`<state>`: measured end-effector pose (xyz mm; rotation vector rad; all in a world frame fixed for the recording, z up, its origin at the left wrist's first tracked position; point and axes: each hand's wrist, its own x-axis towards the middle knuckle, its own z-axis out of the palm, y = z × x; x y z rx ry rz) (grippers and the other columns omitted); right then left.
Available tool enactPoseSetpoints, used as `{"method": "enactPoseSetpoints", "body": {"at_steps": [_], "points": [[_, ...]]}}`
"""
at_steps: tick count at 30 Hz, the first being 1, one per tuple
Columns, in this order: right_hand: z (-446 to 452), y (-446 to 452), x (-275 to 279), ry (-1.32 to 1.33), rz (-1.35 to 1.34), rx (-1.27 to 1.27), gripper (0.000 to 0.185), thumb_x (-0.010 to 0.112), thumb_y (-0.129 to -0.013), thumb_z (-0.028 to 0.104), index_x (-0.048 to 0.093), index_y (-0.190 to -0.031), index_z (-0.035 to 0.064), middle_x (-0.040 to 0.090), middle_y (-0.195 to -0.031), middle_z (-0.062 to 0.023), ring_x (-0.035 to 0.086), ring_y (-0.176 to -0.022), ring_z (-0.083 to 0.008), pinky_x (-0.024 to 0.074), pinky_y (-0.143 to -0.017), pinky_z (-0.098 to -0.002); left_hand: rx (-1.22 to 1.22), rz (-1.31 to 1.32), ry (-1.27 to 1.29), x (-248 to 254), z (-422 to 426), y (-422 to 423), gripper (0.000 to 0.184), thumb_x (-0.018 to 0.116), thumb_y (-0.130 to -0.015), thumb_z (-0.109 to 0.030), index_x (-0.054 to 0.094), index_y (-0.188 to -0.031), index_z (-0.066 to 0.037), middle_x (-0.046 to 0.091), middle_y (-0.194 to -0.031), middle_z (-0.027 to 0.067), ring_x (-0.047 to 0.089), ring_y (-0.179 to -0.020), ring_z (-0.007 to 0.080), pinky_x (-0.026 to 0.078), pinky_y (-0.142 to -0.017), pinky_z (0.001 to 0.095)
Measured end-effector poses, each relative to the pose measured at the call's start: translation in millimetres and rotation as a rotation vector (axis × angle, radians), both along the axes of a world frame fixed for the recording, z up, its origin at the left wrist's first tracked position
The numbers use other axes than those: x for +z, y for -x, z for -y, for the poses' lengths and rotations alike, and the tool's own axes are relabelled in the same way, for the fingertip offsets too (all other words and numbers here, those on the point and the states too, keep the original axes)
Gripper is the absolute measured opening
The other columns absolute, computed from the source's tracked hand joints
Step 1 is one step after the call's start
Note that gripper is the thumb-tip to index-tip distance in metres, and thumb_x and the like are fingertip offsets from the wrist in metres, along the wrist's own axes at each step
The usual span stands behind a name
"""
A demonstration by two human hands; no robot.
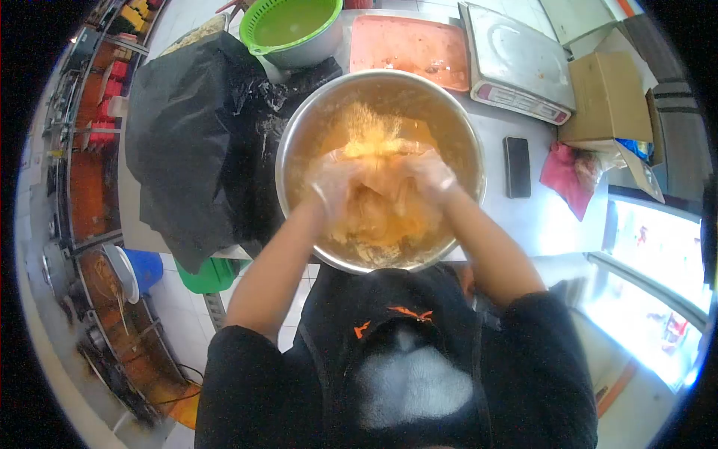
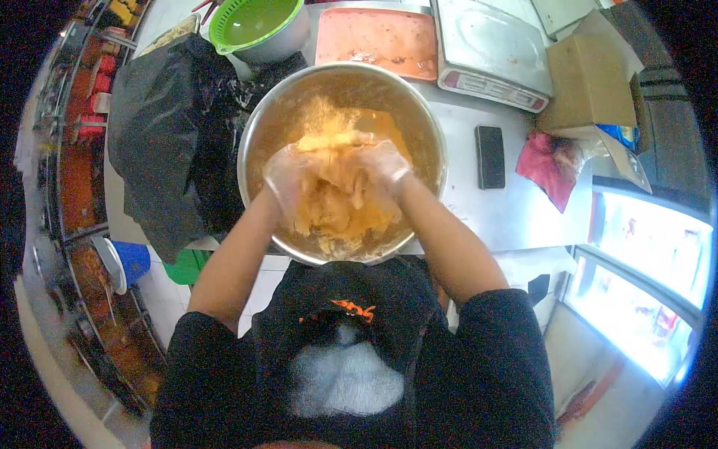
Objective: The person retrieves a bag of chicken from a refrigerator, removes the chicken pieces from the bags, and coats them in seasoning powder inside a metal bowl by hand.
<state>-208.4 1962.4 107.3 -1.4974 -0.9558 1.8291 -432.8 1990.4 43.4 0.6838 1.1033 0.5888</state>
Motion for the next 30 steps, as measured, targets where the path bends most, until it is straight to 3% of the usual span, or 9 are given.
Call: {"method": "enactPoseSetpoints", "body": {"at_steps": [5,8,12,16,18,22,24,28,30], "points": [[-20,-18,-1,-0.706,1.128,0.403,0.04,0.061,-0.079,0.022,0.062,-0.116,0.0055,0.065,-0.115,-0.0163,0.061,-0.107,-0.0289,0.0472,-0.091,-0.0367,-0.14,-0.623,-0.118,67,-23,9,0.055,0.04,-0.094,-0.048,0.064,-0.113,-0.002,0.066,-0.107,0.0162,0.062,-0.099,0.0288,0.043,-0.095,0.0358],[-57,20,-9,-0.241,1.289,1.06,0.039,0.058,-0.082,0.025,0.062,-0.117,0.0082,0.062,-0.121,-0.0157,0.055,-0.115,-0.0299,0.043,-0.098,-0.0377,-0.484,-1.142,-0.392,31,-41,7,0.057,0.036,-0.094,-0.051,0.062,-0.119,-0.007,0.063,-0.119,0.018,0.059,-0.111,0.0332,0.041,-0.099,0.0383],[-20,67,21,-0.152,0.92,0.565,0.034,0.048,-0.09,0.034,0.068,-0.108,0.0135,0.058,-0.126,-0.0169,0.053,-0.117,-0.0338,0.0418,-0.098,-0.0415,-0.743,-1.174,-0.386,41,-40,-4,0.06,0.033,-0.093,-0.054,0.054,-0.131,-0.012,0.052,-0.135,0.0151,0.049,-0.126,0.0331,0.038,-0.103,0.0396],[-15,14,-51,-0.564,0.587,0.684,0.039,0.046,-0.092,0.04,0.067,-0.113,0.0156,0.059,-0.125,-0.0167,0.054,-0.116,-0.0341,0.0416,-0.098,-0.0405,-0.832,-1.081,-0.414,11,-33,14,0.062,0.026,-0.096,-0.056,0.053,-0.131,-0.012,0.057,-0.128,0.0186,0.054,-0.118,0.0361,0.04,-0.101,0.0411],[-23,-1,-28,-0.03,0.663,0.557,0.04,0.047,-0.093,0.041,0.066,-0.113,0.0124,0.06,-0.123,-0.0163,0.057,-0.111,-0.0316,0.0428,-0.095,-0.0382,-0.93,-1.197,-0.231,39,-22,9,0.064,0.027,-0.096,-0.058,0.053,-0.13,-0.01,0.057,-0.125,0.0226,0.056,-0.114,0.0364,0.042,-0.099,0.0399],[-5,-13,-7,0.244,0.811,0.297,0.04,0.048,-0.093,0.037,0.062,-0.115,0.0067,0.064,-0.11,-0.0161,0.062,-0.097,-0.0262,0.048,-0.082,-0.0381,-0.961,-0.989,0.032,1,0,8,0.067,0.044,-0.092,-0.056,0.049,-0.135,-0.006,0.052,-0.134,0.0204,0.053,-0.12,0.0306,0.04,-0.101,0.0388],[18,-19,-34,0.167,0.663,0.512,0.047,0.048,-0.092,0.041,0.061,-0.118,0.0045,0.062,-0.119,-0.0172,0.062,-0.1,-0.0294,0.0474,-0.087,-0.0391,-0.7,-0.447,0.493,7,25,-4,0.06,0.042,-0.093,-0.058,0.054,-0.129,-0.012,0.064,-0.114,0.0178,0.062,-0.103,0.0332,0.048,-0.087,0.049],[40,11,25,0.194,0.483,0.336,0.049,0.051,-0.091,0.043,0.06,-0.121,0.0054,0.062,-0.118,-0.0166,0.062,-0.1,-0.0285,0.0486,-0.085,-0.0382,-0.377,-0.452,0.449,8,56,-44,0.052,0.053,-0.092,-0.049,0.049,-0.132,-0.015,0.065,-0.109,0.0138,0.063,-0.099,0.0305,0.051,-0.079,0.0535],[33,16,53,0.569,0.137,0.007,0.048,0.057,-0.088,0.041,0.06,-0.123,0.0079,0.062,-0.12,-0.0131,0.061,-0.1,-0.0254,0.0489,-0.085,-0.0378,-0.181,-0.254,0.416,11,47,-48,0.049,0.06,-0.091,-0.033,0.047,-0.132,-0.01,0.064,-0.108,0.0152,0.063,-0.097,0.0288,0.055,-0.076,0.0493]]}}
